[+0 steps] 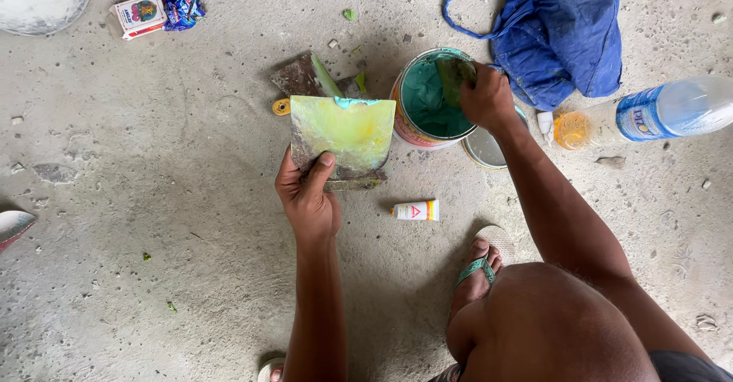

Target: The person scoops teal paint from a can onto a flat metal trowel using a smaller putty knife. They then mix the paint on the trowel surface, scraping it back and forth to blend the material. The person continues to scoop and mix the paint on the trowel throughout the video.

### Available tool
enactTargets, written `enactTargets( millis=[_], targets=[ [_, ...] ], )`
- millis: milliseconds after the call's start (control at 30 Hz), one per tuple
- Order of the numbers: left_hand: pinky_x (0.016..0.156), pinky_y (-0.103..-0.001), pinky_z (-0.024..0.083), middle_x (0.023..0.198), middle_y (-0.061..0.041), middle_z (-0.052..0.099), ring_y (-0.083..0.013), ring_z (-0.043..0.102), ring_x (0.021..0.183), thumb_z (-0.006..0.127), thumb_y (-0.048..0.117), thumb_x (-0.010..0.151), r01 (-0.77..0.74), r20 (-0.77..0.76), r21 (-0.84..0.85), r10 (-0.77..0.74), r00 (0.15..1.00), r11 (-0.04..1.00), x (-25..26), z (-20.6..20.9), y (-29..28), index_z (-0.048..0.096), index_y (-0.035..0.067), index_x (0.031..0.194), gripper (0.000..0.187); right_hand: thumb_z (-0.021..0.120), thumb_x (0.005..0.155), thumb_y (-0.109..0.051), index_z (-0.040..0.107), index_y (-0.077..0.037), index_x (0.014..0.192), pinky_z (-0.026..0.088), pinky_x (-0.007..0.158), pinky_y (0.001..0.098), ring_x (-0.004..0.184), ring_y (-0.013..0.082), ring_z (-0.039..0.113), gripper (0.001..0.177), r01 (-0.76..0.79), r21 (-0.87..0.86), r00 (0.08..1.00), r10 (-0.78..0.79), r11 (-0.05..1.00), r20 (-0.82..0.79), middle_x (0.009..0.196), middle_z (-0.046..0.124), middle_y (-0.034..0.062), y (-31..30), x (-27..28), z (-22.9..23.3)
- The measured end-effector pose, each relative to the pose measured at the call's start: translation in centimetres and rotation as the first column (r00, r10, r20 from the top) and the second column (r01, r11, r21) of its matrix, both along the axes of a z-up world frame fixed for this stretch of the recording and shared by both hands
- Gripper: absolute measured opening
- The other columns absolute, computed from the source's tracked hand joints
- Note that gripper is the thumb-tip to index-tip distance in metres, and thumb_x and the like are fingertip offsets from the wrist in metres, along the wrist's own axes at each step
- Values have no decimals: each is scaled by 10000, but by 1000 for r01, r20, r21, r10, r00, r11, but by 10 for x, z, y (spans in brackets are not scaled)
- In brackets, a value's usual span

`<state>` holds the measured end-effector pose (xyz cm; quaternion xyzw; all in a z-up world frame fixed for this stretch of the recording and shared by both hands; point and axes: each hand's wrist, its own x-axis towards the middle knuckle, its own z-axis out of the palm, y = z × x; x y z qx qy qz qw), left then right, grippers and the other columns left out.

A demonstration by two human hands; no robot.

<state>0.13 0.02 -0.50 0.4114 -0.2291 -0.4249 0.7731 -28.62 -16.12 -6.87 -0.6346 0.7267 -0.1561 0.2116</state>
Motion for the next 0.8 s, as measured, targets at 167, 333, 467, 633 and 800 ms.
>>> enactTargets(
  millis=[167,333,467,633,800],
  targets=[
    [948,-347,508,1061,-116,701,-170,646,1046,700,-61,781,5,-18,-13,-5,1000,1000,-2,15,-1,648,24,1203,433,523,835,-180,713,-187,1143,540,784,548,870,416,685,362,-106,-26,990,104,994,-95,885,707,171,18,7,28],
    [919,-357,506,1025,-116,702,-167,651,1021,694,-51,792,24,-20,-4,-24,1000,1000,4,-10,-1,649,19,1196,412,526,869,-150,725,-227,1189,560,795,540,870,414,693,384,-177,-48,964,163,983,-210,926,729,149,41,4,76],
    [930,-375,501,1026,-127,703,-167,629,1017,692,-46,779,54,-48,-11,-55,997,998,-6,-1,-3,668,10,1147,374,559,866,-66,735,-165,1186,554,757,566,869,439,672,379,-286,-227,954,254,931,-163,966,723,174,55,2,118],
    [975,-395,532,1166,-131,688,-242,639,1077,689,17,835,261,-137,-6,-259,956,965,-14,8,-2,589,-24,1278,456,494,877,88,663,28,1200,487,1005,367,1135,300,650,370,-545,-367,787,611,754,86,1229,672,187,72,8,183],
    [988,-309,495,1189,-107,679,-175,619,1118,634,23,893,319,-24,9,-318,948,948,-24,11,2,561,-18,1322,437,426,989,-350,643,27,1110,489,1044,505,1187,417,611,452,-641,-576,494,847,508,197,1176,649,241,83,27,208]
  ],
)
